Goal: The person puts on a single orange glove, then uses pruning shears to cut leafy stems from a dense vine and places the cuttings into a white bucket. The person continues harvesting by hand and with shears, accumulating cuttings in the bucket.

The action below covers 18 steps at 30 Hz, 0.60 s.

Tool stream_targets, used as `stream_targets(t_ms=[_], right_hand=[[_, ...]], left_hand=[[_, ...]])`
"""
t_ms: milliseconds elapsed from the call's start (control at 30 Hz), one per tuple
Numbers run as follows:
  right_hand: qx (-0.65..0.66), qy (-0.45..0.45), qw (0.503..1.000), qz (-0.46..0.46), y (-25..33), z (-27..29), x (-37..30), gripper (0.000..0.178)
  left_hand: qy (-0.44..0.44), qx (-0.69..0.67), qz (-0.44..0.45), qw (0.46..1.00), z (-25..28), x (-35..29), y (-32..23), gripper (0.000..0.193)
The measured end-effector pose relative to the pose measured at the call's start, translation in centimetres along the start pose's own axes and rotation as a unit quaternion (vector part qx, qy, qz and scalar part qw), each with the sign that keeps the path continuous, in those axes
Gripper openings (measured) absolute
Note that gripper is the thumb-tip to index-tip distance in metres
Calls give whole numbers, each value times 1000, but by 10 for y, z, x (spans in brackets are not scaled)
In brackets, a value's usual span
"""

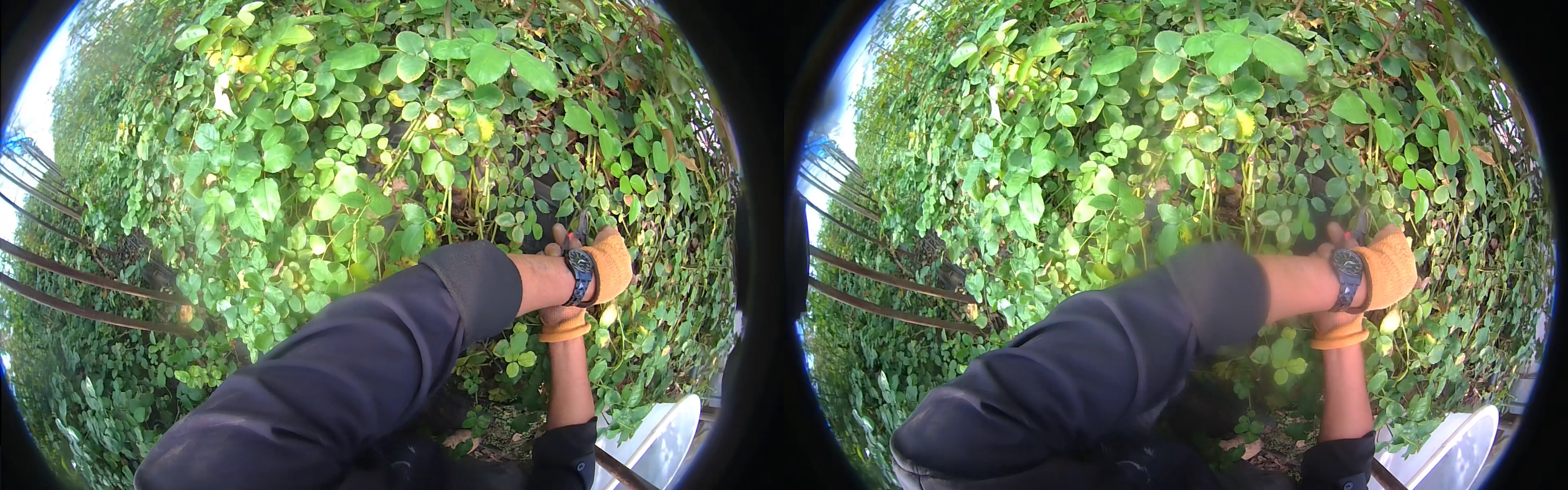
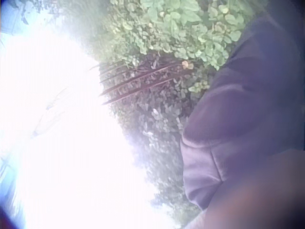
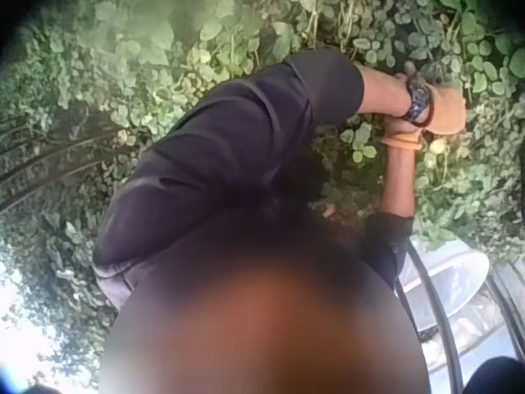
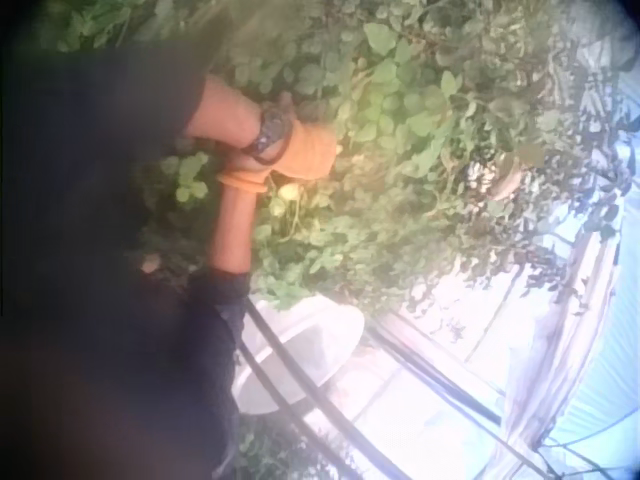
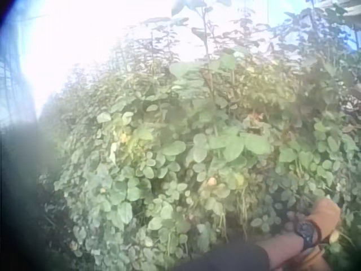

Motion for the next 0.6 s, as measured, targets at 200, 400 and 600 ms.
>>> stream_targets(t_ms=[200,400,600], right_hand=[[-101,-17,994,-45,-12,-13,-11,42],[-447,81,881,132,-20,-42,1,32],[-230,80,966,-83,-46,-58,5,33]], left_hand=[[-383,-458,-279,752,41,11,-14,53],[-399,-878,-264,26,-41,98,57,28],[-424,-858,-290,10,-63,125,104,32]])
Point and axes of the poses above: each hand's wrist, its own x-axis towards the middle knuckle, its own z-axis out of the back of the hand, y = z × x, the point moved 8 cm from there along x, towards the middle knuckle, and after that the axes turned 10 degrees about -z, right-handed, at the moved point
